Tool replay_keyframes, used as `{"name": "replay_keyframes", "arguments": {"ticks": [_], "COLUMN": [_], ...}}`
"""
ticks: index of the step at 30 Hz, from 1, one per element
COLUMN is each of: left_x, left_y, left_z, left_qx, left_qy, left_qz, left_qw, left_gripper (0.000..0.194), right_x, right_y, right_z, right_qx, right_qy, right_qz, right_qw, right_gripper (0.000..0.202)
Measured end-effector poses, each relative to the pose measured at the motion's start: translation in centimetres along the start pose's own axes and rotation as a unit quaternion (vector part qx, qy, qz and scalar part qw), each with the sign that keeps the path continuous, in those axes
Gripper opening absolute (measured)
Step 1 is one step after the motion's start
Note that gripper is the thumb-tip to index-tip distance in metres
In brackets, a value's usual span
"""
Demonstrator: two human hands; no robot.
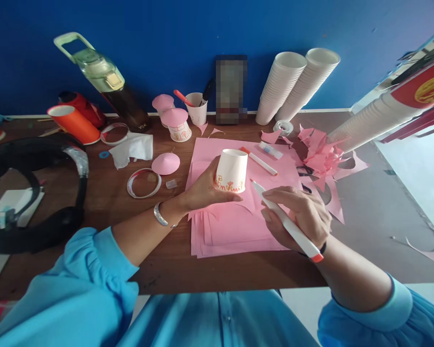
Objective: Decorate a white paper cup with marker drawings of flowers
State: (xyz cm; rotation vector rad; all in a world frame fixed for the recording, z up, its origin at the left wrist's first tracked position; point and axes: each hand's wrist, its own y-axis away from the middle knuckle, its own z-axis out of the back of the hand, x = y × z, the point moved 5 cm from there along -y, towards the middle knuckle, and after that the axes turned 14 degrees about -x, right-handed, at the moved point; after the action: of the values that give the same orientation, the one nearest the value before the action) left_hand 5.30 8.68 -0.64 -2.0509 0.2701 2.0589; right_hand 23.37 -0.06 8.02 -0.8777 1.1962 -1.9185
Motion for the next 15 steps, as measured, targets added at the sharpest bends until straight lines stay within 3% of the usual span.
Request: {"name": "replay_keyframes", "arguments": {"ticks": [15], "left_x": [-0.4], "left_y": [0.0], "left_z": [-0.6], "left_qx": [0.052], "left_qy": [0.036], "left_qz": [-0.014], "left_qw": [0.998], "left_gripper": [0.092], "right_x": [0.5], "right_y": [0.6], "right_z": [-1.2], "right_qx": [0.039], "right_qy": [-0.032], "right_qz": [0.006], "right_qw": [0.999], "right_gripper": [0.017]}}
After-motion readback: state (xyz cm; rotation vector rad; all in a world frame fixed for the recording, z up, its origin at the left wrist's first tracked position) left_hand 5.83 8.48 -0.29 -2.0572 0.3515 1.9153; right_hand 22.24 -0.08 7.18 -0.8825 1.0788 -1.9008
